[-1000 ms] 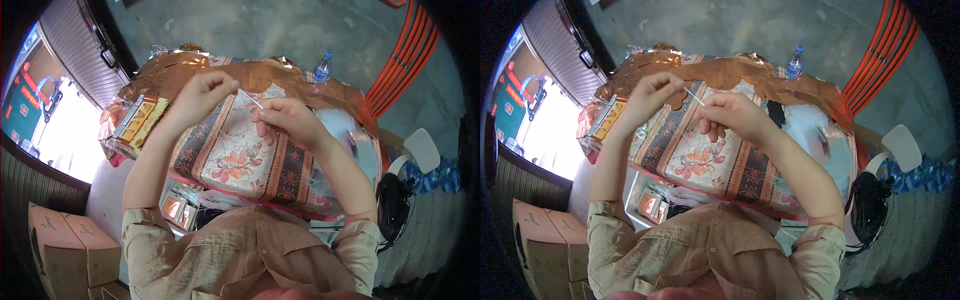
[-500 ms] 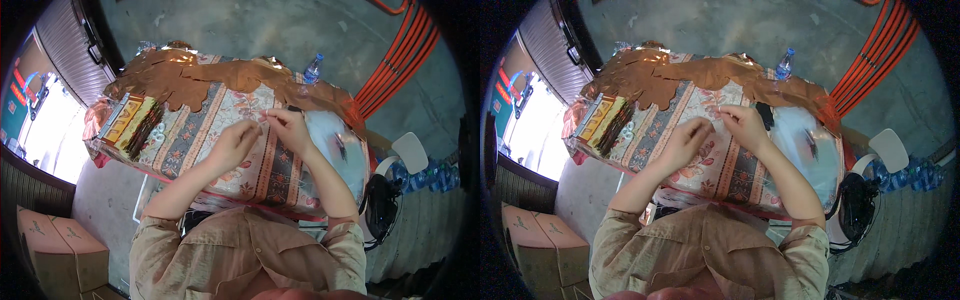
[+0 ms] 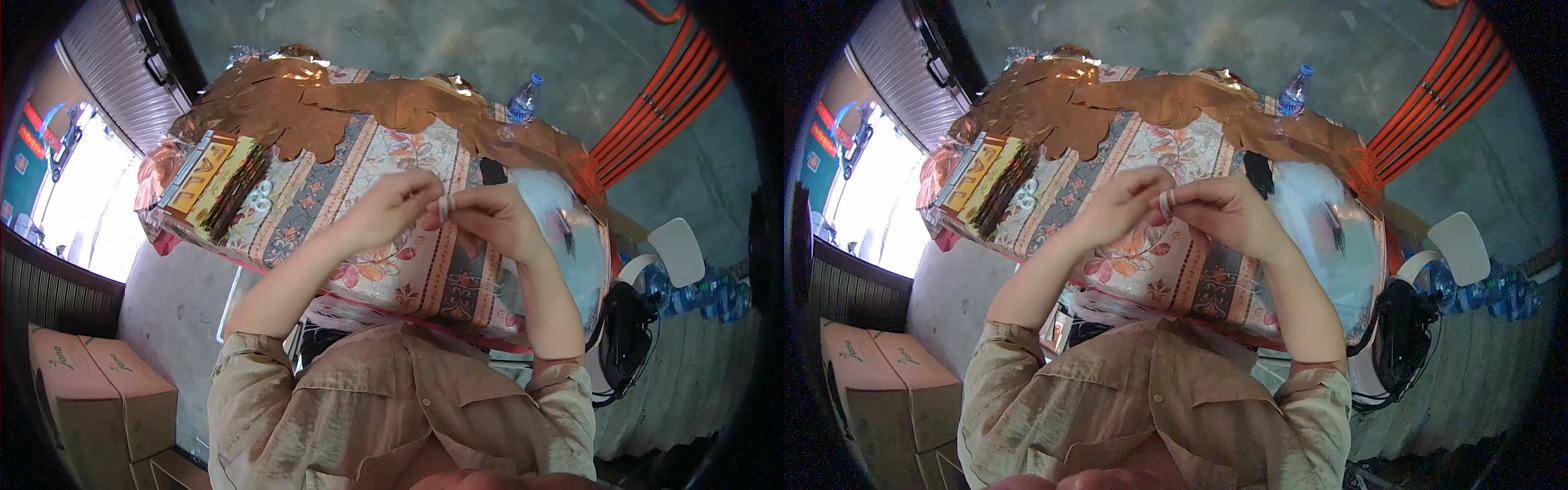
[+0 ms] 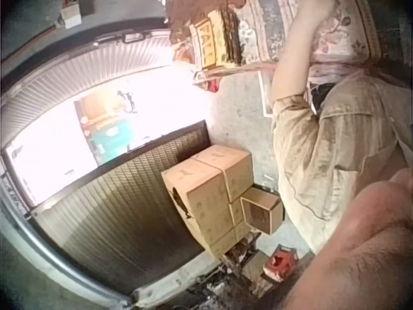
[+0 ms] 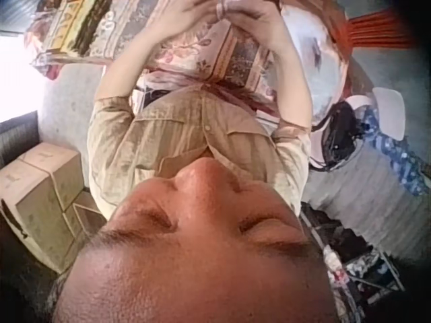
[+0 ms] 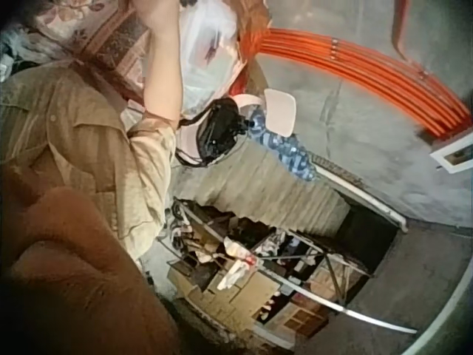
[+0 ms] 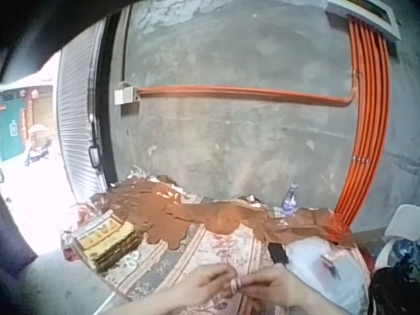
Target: The person pulls white strings from a bundle, loops them through small white plastic rings, and ties them into knots by hand. They place the finished rings onto a table covered with a floral cloth next to stacks of paper cards.
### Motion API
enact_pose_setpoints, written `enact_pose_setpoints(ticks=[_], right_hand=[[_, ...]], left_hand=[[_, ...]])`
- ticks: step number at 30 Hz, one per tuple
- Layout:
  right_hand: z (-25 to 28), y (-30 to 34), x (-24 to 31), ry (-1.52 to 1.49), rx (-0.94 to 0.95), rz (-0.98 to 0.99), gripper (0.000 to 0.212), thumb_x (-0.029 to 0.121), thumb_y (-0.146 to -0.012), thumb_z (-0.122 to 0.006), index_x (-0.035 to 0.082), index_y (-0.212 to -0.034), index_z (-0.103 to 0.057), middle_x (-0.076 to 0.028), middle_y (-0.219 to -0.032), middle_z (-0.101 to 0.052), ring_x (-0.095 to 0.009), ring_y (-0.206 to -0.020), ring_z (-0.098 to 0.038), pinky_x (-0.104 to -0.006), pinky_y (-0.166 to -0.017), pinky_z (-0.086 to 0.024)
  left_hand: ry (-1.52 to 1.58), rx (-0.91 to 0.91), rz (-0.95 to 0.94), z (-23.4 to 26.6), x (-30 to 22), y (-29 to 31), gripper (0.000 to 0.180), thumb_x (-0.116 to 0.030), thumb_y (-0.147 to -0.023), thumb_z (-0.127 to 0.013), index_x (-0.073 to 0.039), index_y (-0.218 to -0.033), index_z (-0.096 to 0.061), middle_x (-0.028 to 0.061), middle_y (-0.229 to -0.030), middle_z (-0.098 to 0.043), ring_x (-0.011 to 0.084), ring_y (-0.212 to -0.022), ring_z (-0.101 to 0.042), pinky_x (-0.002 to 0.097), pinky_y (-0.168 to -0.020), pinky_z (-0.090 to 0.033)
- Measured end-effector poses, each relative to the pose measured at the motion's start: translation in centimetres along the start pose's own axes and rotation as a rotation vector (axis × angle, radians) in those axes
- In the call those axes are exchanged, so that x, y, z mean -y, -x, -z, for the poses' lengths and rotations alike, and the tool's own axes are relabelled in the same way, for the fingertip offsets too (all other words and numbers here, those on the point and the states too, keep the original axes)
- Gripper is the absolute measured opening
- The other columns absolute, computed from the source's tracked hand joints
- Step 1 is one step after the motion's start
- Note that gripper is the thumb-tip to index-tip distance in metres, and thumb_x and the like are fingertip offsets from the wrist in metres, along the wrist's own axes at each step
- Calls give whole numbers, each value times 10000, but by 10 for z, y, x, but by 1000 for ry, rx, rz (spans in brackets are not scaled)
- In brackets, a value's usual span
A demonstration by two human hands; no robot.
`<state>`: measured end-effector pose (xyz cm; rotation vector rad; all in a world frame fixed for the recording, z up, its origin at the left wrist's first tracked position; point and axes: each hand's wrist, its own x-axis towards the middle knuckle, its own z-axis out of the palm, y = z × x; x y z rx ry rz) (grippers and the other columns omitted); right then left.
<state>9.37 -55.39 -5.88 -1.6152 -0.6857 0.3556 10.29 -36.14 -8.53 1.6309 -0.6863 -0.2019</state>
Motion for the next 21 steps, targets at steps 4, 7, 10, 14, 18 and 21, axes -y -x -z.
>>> enact_pose_setpoints(ticks=[4,7,10,14,18,21], right_hand=[[-2,0,5,-45,-90,-45,200,-22,-831,-475,-7,-965,-622,-64,-798,-641,-69,-471,-492,-191,-421,-395],[3,-10,-2,31,-341,119,198,-31,-812,-488,-14,-961,-615,-76,-782,-630,-73,-480,-500,-192,-423,-396],[18,-2,-19,597,-266,207,194,-25,-815,-480,-21,-961,-608,-90,-814,-635,-75,-488,-506,-187,-432,-401],[7,10,2,20,-124,-26,177,-1,-826,-485,-20,-956,-604,-74,-822,-640,-79,-513,-515,-204,-453,-410],[7,5,-1,258,-283,81,166,-6,-806,-498,-19,-923,-615,-67,-767,-625,-89,-513,-522,-222,-459,-416],[10,15,-4,282,-27,-22,189,-24,-784,-478,-11,-897,-629,-42,-690,-602,-84,-511,-521,-212,-457,-414]], left_hand=[[72,-73,-104,-18,-1,2,145,-117,-890,-432,-4,-833,-504,13,-746,-498,81,-729,-446,229,-666,-396],[-31,43,6,-13,-1,3,141,-131,-885,-449,-14,-835,-510,10,-735,-495,79,-719,-445,234,-654,-388],[-110,-40,-54,1,-8,0,139,-132,-885,-452,-18,-833,-513,12,-734,-496,84,-710,-450,241,-652,-388],[-55,24,-66,-6,5,0,147,-141,-893,-445,-17,-847,-507,4,-717,-502,87,-673,-455,237,-644,-390],[177,54,123,-15,-6,1,194,-172,-918,-422,-8,-854,-505,11,-740,-517,77,-694,-464,237,-653,-395],[55,16,-9,-1,4,-1,187,-173,-915,-430,-14,-867,-516,9,-747,-525,69,-700,-470,232,-652,-401]])
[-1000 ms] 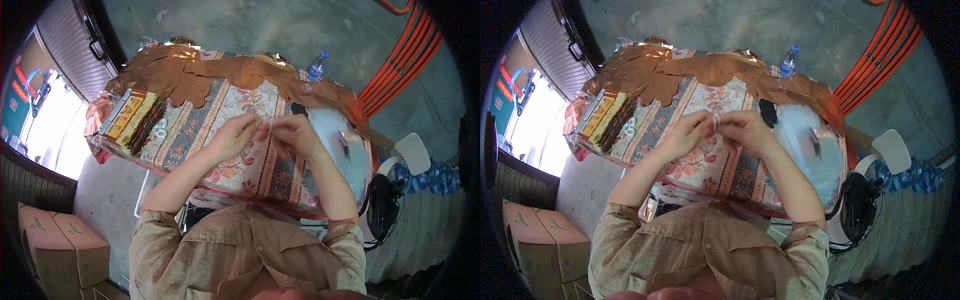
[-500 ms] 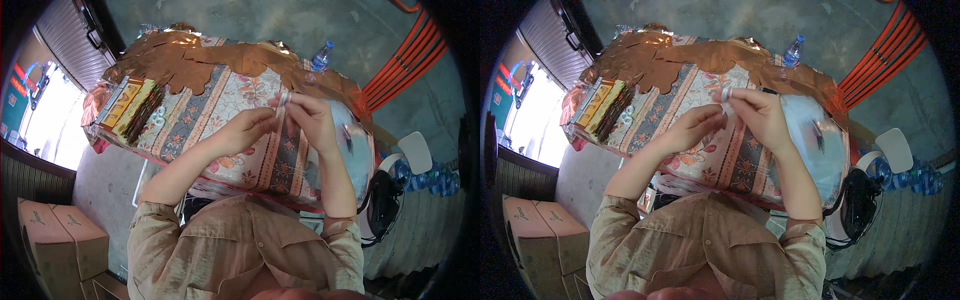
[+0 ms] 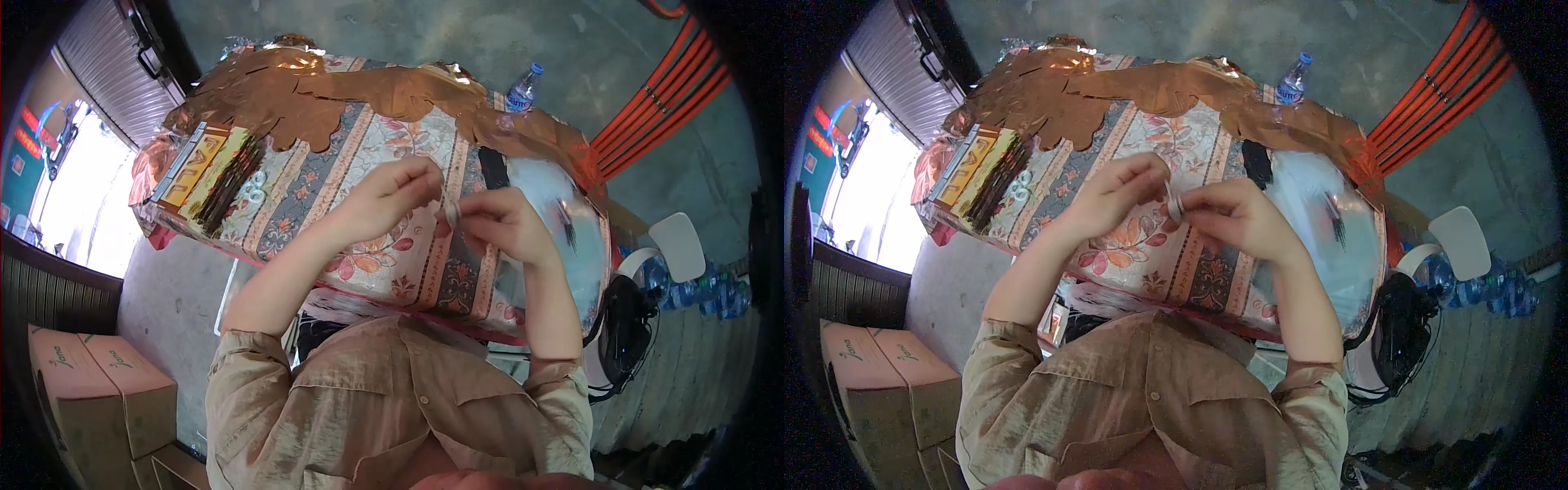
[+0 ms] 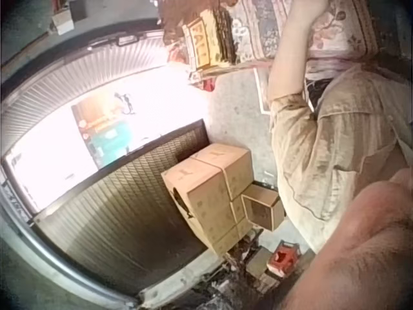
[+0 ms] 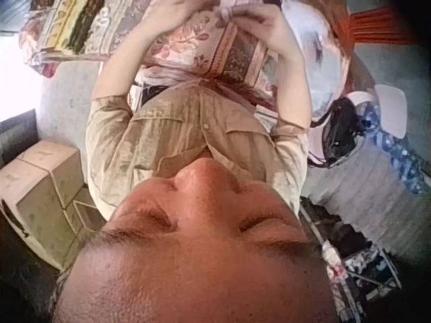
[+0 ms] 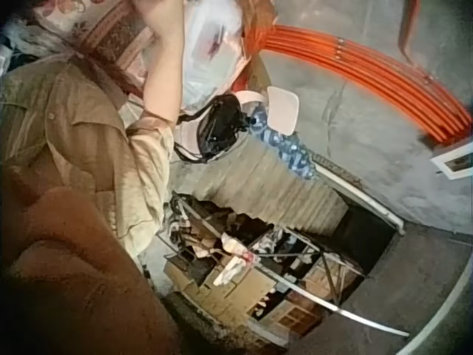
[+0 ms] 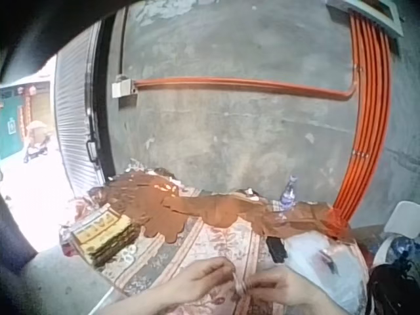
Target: The person pulls white strings from a bundle, loops them through small white plastic rings, and ties them into knots by hand. They place the finished rings onto a table covered with a floral cloth next to stacks of paper cards.
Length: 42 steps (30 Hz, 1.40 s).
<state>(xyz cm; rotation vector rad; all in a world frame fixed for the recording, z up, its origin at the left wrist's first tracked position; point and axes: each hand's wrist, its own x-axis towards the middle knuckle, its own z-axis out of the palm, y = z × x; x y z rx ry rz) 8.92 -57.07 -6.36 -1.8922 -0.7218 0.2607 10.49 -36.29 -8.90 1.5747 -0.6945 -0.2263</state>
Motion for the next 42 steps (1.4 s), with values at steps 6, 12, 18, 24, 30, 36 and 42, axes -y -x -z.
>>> enact_pose_setpoints(ticks=[6,12,18,24,30,36,42], right_hand=[[-1,-7,-21,-40,-332,26,238,-43,-777,-465,-26,-974,-598,-49,-702,-601,-93,-478,-530,-210,-414,-398],[-11,3,-10,-410,19,-52,224,-10,-825,-442,-32,-1005,-574,-104,-895,-639,-86,-515,-535,-201,-451,-428],[-12,1,-29,-127,-115,-131,262,-21,-821,-432,-22,-1045,-568,-105,-883,-637,-92,-483,-521,-198,-436,-409],[-24,-6,-28,-542,-123,-58,198,22,-841,-493,7,-1014,-587,-34,-794,-618,-61,-540,-530,-202,-470,-423],[-31,0,-35,25,-131,-209,144,17,-832,-529,-23,-952,-599,-45,-795,-636,-27,-575,-493,-191,-504,-412],[-34,-1,-41,-343,-142,-131,114,62,-845,-544,-2,-917,-605,-43,-767,-633,-40,-517,-489,-188,-455,-392],[-40,-6,-49,-525,-327,-147,157,82,-861,-497,-6,-932,-606,-85,-790,-637,-68,-448,-472,-178,-409,-360]], left_hand=[[-49,62,186,-20,-7,4,184,-165,-911,-426,-18,-896,-536,8,-749,-535,70,-700,-476,229,-636,-407],[-88,-5,80,-19,17,9,183,-169,-898,-445,-18,-922,-545,15,-714,-511,82,-670,-476,229,-620,-411],[-98,-54,127,-12,11,7,168,-135,-901,-448,6,-944,-529,1,-725,-501,65,-643,-459,214,-567,-409],[-44,-61,135,-31,26,13,176,-151,-906,-438,-1,-900,-529,11,-708,-520,64,-625,-471,217,-568,-409],[-132,-126,106,-17,26,13,171,-152,-907,-441,-7,-896,-530,20,-695,-529,65,-620,-475,217,-553,-403],[261,-104,227,-24,40,17,186,-151,-919,-425,-12,-869,-538,21,-711,-532,64,-630,-479,210,-541,-408],[177,-159,230,-32,49,17,219,-175,-922,-439,1,-924,-568,33,-728,-534,65,-639,-489,197,-506,-408]])
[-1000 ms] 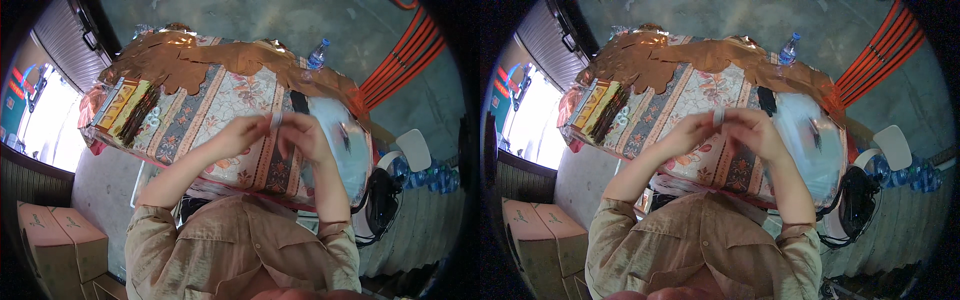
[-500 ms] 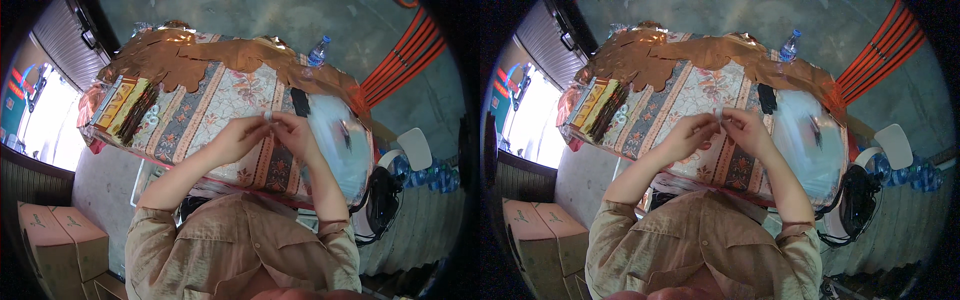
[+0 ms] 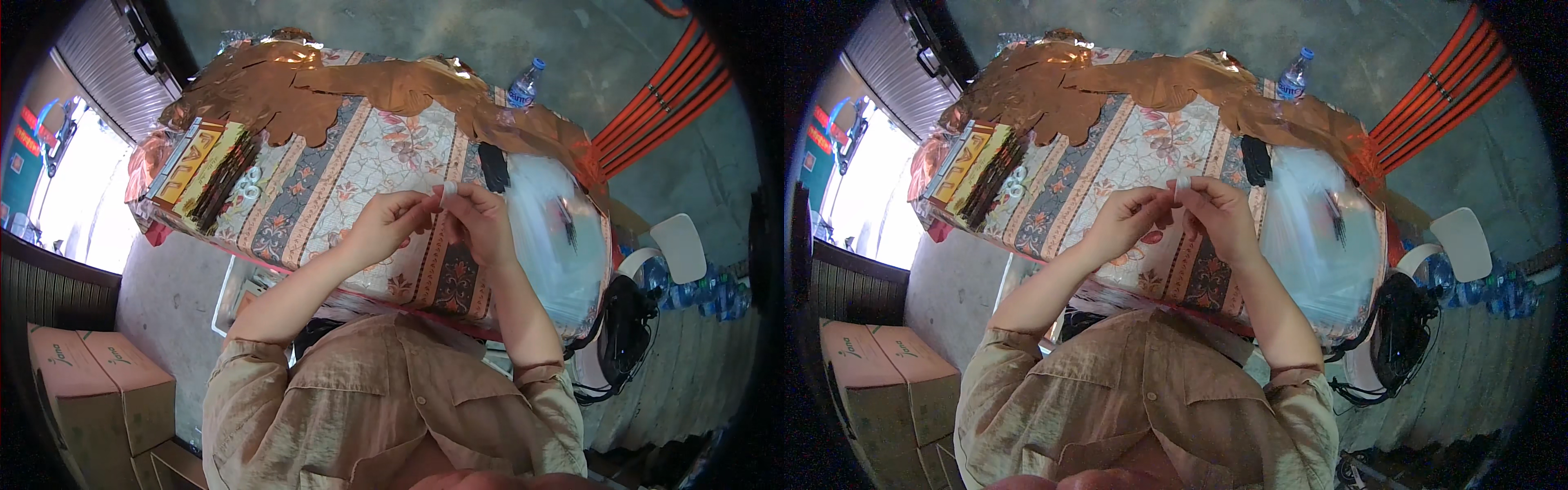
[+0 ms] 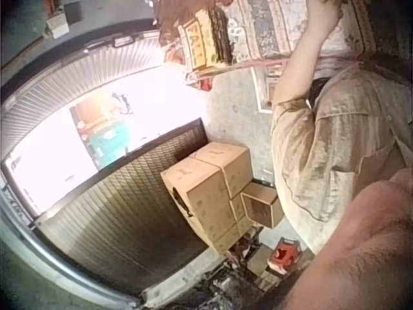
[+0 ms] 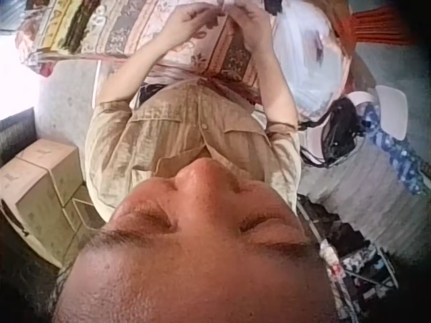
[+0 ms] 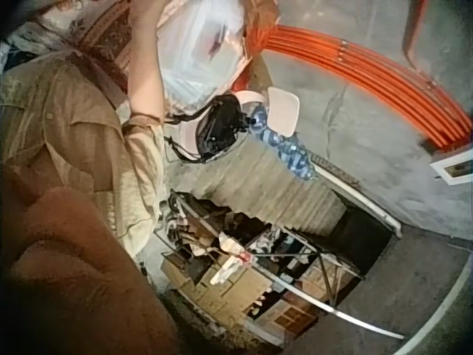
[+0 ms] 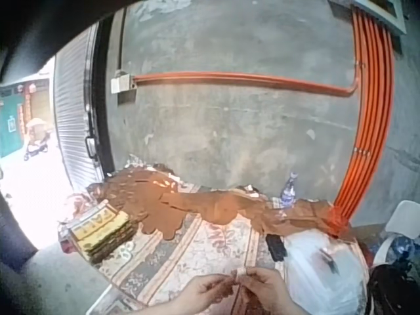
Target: The person pulls white strings from a bundle, loops them through small white plastic rings, and ties them into knots by hand. They place the finished rings onto a table covered with a floral cloth next to stacks of paper cards.
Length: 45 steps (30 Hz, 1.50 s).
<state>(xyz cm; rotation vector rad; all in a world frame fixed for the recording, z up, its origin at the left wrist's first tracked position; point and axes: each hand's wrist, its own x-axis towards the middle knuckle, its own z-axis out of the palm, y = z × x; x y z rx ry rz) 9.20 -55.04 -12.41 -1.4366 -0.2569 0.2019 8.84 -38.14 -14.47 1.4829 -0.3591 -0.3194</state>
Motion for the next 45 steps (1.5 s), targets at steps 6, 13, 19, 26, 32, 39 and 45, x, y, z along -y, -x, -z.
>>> enact_pose_setpoints(ticks=[6,13,19,26,32,39,45], right_hand=[[6,-2,-6,-77,5,-20,180,96,-869,-471,-5,-965,-584,-78,-762,-618,-81,-475,-486,-188,-412,-359],[12,7,-13,-315,130,-78,147,114,-877,-454,31,-953,-548,-38,-765,-568,-86,-641,-515,-205,-501,-388],[9,6,-17,-403,127,-87,137,148,-873,-450,43,-906,-531,-39,-708,-538,-115,-587,-498,-213,-463,-361],[-3,7,-23,-360,20,-226,166,179,-869,-447,41,-835,-532,-36,-669,-522,-120,-557,-483,-231,-455,-356],[-10,8,-43,-395,26,-313,201,206,-875,-441,51,-778,-524,-56,-693,-553,-143,-582,-516,-250,-433,-366],[-41,-1,-41,-389,-163,-325,211,205,-871,-436,22,-909,-537,-52,-669,-556,-141,-555,-521,-250,-446,-386],[-10,10,-69,-211,6,-241,166,137,-869,-438,19,-938,-533,-39,-778,-573,-115,-546,-517,-218,-499,-416]], left_hand=[[-1,-43,42,8,11,-1,222,-158,-914,-454,14,-993,-571,36,-744,-553,77,-656,-511,202,-523,-435],[72,-137,-113,4,-5,3,229,-139,-891,-480,-26,-1067,-571,13,-769,-582,49,-696,-528,180,-537,-434],[75,-41,-126,-7,-8,5,176,-125,-868,-533,-37,-1013,-580,1,-760,-579,55,-699,-533,177,-514,-426],[29,-26,16,3,9,5,106,-80,-826,-590,-8,-892,-549,13,-749,-568,58,-683,-527,187,-542,-418],[102,10,-45,16,42,14,130,-59,-824,-585,12,-915,-524,14,-794,-563,75,-704,-532,216,-630,-438],[186,-39,-56,43,29,49,125,-12,-800,-576,2,-919,-541,2,-784,-556,53,-719,-519,204,-621,-434],[-740,-703,-138,143,15,86,89,-66,-763,-597,-2,-822,-577,47,-729,-569,98,-636,-537,239,-590,-444]])
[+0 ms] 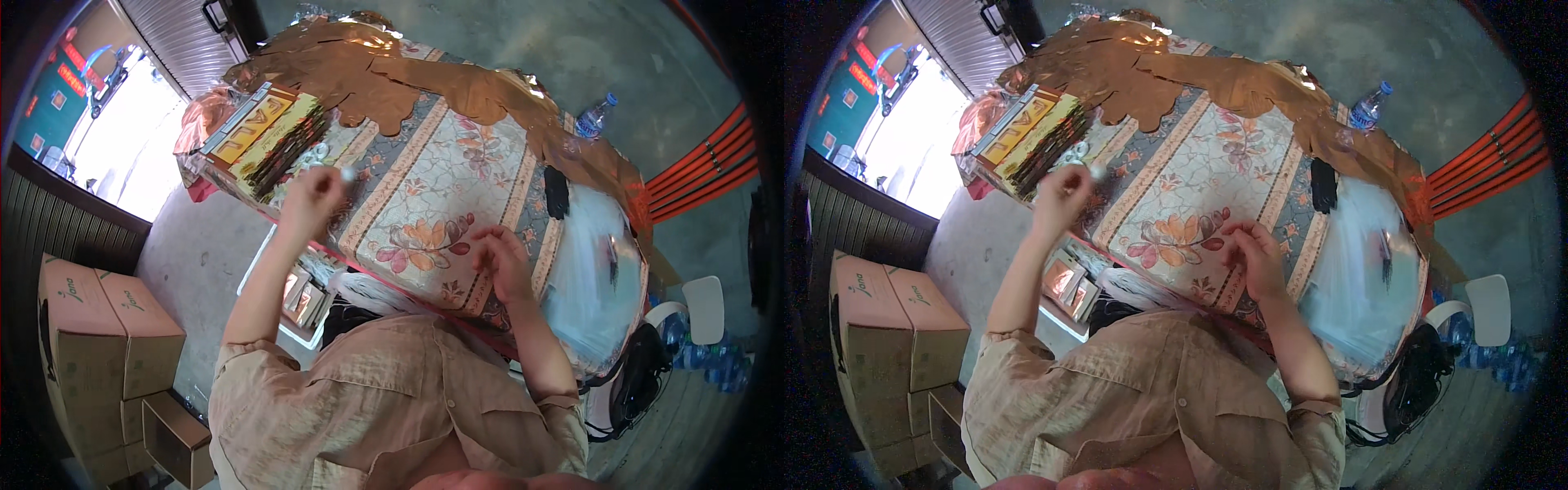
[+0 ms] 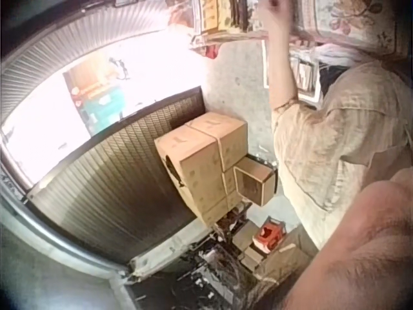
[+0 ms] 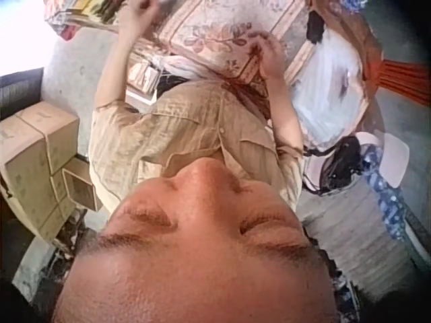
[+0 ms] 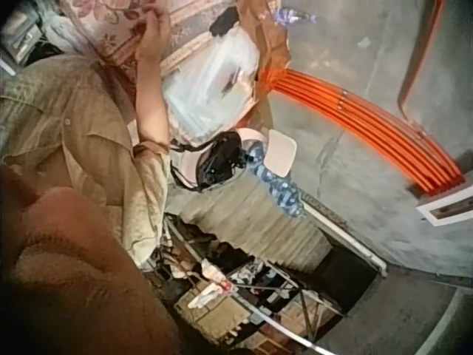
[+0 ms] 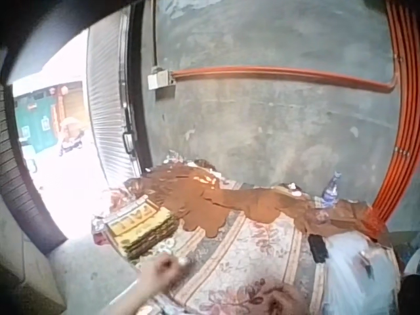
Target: The person pulls white strings from a bundle, loops them through small white plastic rings, and ties them into knots by hand. They place the finished rings onto a table covered with a floral cloth next to stacks of paper cards.
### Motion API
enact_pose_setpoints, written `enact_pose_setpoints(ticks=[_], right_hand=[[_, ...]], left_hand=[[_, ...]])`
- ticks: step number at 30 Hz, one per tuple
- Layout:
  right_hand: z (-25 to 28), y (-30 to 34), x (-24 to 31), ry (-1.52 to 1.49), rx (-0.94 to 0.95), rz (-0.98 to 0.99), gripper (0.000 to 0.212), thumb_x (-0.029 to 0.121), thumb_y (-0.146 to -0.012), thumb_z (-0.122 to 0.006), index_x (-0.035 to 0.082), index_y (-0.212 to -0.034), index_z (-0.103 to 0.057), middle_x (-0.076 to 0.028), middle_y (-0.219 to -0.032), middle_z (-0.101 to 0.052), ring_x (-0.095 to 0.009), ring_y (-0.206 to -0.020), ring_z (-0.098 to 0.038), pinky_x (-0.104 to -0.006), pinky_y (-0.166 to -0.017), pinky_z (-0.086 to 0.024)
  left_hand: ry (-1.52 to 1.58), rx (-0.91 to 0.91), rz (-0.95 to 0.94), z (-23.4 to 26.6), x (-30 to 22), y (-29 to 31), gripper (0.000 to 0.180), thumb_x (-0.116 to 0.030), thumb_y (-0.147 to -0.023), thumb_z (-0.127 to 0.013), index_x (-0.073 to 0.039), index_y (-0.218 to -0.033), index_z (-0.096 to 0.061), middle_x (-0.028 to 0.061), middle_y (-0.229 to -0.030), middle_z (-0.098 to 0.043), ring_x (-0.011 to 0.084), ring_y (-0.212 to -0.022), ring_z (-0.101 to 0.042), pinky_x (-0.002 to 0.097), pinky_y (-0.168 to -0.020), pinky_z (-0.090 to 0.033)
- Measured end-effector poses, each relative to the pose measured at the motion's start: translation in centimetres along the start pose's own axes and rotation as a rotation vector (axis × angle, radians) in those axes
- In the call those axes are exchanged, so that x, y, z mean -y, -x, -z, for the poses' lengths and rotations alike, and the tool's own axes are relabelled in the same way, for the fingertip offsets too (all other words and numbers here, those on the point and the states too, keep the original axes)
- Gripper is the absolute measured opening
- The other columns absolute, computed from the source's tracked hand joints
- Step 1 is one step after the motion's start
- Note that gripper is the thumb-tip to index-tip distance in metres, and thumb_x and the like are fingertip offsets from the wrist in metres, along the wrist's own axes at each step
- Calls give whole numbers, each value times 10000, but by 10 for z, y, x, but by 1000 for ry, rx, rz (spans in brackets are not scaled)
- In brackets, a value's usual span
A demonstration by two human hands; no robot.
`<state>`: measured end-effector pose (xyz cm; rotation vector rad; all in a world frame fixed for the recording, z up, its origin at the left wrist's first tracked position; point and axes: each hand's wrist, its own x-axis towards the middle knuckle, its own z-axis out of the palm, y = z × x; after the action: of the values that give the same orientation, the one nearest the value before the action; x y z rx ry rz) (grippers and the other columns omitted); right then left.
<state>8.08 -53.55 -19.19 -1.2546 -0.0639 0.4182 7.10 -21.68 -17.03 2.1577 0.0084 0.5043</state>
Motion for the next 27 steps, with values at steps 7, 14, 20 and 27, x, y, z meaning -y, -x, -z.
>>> enact_pose_setpoints(ticks=[7,14,20,27], right_hand=[[2,-6,-10,23,4,3,116,94,-863,-457,45,-915,-547,-34,-778,-576,-84,-547,-509,-195,-498,-433],[5,-7,-12,46,18,11,128,89,-869,-453,34,-911,-562,-26,-761,-577,-69,-553,-499,-185,-502,-416],[4,-7,-12,76,64,45,134,93,-870,-457,28,-911,-567,-26,-761,-577,-66,-559,-498,-177,-511,-409],[5,-5,-15,83,8,21,128,104,-871,-469,33,-925,-561,-28,-763,-578,-72,-563,-508,-177,-513,-419]], left_hand=[[-893,-1,-91,33,36,-3,167,-83,-749,-552,-52,-911,-583,123,-900,-587,297,-808,-575,367,-668,-467],[-681,-23,87,54,13,29,187,-64,-762,-566,-13,-942,-579,125,-907,-600,247,-782,-587,308,-681,-470],[158,611,311,16,46,92,109,-64,-805,-566,-12,-893,-604,50,-777,-610,96,-736,-560,257,-605,-463],[-32,557,128,-82,81,128,145,-94,-788,-587,-48,-924,-608,127,-770,-615,201,-700,-603,306,-615,-475]])
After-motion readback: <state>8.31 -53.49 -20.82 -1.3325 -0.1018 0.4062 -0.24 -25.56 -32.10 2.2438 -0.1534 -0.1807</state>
